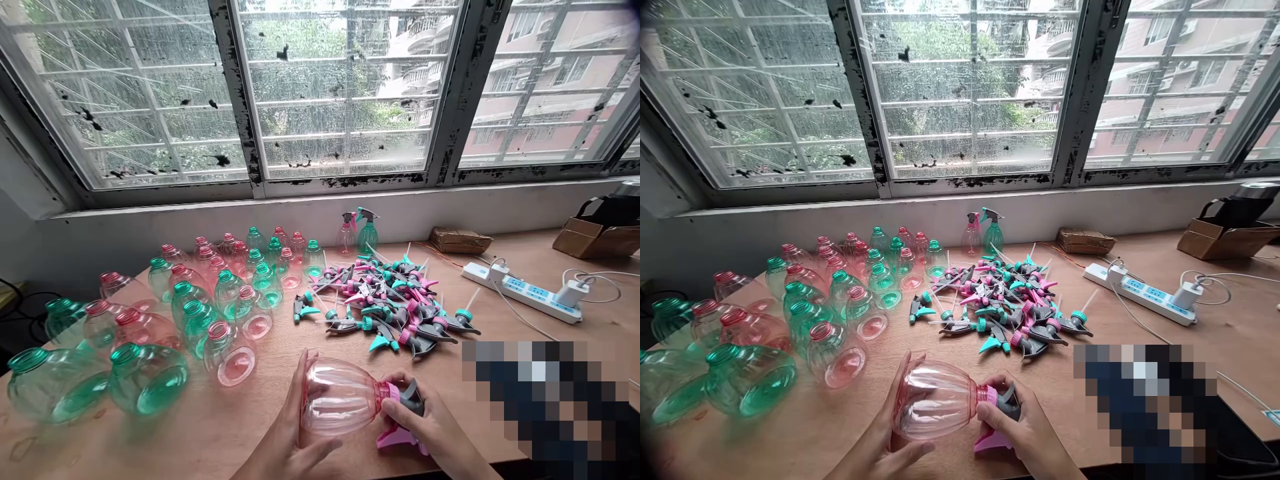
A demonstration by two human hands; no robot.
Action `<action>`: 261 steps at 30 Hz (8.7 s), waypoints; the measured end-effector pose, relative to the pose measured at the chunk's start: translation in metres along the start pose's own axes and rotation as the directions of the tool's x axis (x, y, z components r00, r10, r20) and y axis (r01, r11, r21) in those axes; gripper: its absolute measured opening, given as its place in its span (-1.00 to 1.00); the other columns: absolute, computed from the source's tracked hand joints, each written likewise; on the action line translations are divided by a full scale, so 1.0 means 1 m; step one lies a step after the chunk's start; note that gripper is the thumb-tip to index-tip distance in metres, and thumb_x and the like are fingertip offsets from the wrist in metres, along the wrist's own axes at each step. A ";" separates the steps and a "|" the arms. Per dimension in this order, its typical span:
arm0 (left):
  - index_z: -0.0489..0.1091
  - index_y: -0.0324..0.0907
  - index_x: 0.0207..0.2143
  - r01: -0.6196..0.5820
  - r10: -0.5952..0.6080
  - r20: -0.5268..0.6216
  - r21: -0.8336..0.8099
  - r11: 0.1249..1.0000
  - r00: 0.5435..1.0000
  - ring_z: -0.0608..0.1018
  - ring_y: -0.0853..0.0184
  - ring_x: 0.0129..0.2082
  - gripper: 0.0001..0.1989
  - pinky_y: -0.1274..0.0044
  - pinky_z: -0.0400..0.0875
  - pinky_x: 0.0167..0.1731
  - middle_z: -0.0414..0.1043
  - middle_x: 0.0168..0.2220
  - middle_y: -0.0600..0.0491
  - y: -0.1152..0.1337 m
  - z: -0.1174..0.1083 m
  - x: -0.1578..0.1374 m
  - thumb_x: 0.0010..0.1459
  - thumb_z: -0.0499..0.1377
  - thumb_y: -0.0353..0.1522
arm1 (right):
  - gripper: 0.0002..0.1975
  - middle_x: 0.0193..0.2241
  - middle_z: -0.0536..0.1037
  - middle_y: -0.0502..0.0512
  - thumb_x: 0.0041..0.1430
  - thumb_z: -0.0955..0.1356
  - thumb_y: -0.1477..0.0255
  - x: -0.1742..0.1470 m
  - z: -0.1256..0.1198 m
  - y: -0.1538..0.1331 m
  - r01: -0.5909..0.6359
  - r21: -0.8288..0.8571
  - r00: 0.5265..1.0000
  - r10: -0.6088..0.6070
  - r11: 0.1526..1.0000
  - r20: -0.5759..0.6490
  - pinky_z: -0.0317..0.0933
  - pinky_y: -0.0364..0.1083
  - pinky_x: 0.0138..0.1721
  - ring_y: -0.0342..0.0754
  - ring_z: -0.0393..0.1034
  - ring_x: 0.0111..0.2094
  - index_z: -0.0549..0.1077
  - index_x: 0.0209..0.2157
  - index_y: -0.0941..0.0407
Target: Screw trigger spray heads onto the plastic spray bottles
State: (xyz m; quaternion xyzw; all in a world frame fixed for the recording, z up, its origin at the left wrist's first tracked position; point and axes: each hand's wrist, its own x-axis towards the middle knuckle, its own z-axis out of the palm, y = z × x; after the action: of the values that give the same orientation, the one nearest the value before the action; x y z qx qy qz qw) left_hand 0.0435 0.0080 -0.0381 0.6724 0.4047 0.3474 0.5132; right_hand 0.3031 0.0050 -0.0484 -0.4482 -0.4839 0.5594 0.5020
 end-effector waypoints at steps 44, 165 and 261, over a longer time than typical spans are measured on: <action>-0.51 0.17 0.41 -0.040 0.041 0.022 -0.054 0.998 0.999 0.18 -0.06 0.37 0.11 0.15 -0.01 0.36 -0.34 0.50 -0.02 -0.013 -0.001 0.001 0.16 0.31 -0.10 | -0.65 -0.55 0.55 -0.03 0.03 0.53 0.12 0.001 0.001 -0.001 0.010 -0.034 1.000 -0.011 0.999 -0.020 0.29 -0.13 -0.47 -0.05 0.41 -0.52 0.55 -0.33 0.11; -0.48 0.12 0.42 -0.060 0.062 -0.023 0.080 0.995 0.998 -0.10 0.01 0.46 0.02 0.16 -0.16 0.40 -0.34 0.50 -0.04 -0.008 0.001 0.002 0.23 0.25 -0.13 | -0.66 -0.55 0.55 -0.05 0.04 0.53 0.16 -0.001 0.002 -0.004 -0.009 0.008 1.000 0.009 1.000 -0.001 0.30 -0.13 -0.43 -0.06 0.42 -0.51 0.53 -0.31 0.12; -0.44 0.25 0.40 -0.053 0.053 0.029 0.008 0.999 0.998 0.18 0.01 0.35 -0.04 0.16 0.00 0.35 -0.31 0.49 0.04 -0.007 -0.001 0.003 0.26 0.23 -0.14 | -0.63 -0.51 0.57 -0.04 0.07 0.51 0.14 0.000 -0.001 0.000 -0.032 -0.036 0.999 0.033 0.999 0.012 0.30 -0.07 -0.38 -0.02 0.46 -0.46 0.49 -0.24 0.13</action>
State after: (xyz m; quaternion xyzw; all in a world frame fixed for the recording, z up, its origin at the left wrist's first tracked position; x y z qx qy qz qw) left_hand 0.0420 0.0119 -0.0441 0.6902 0.3807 0.3494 0.5066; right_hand 0.3041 0.0055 -0.0485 -0.4615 -0.4896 0.5614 0.4818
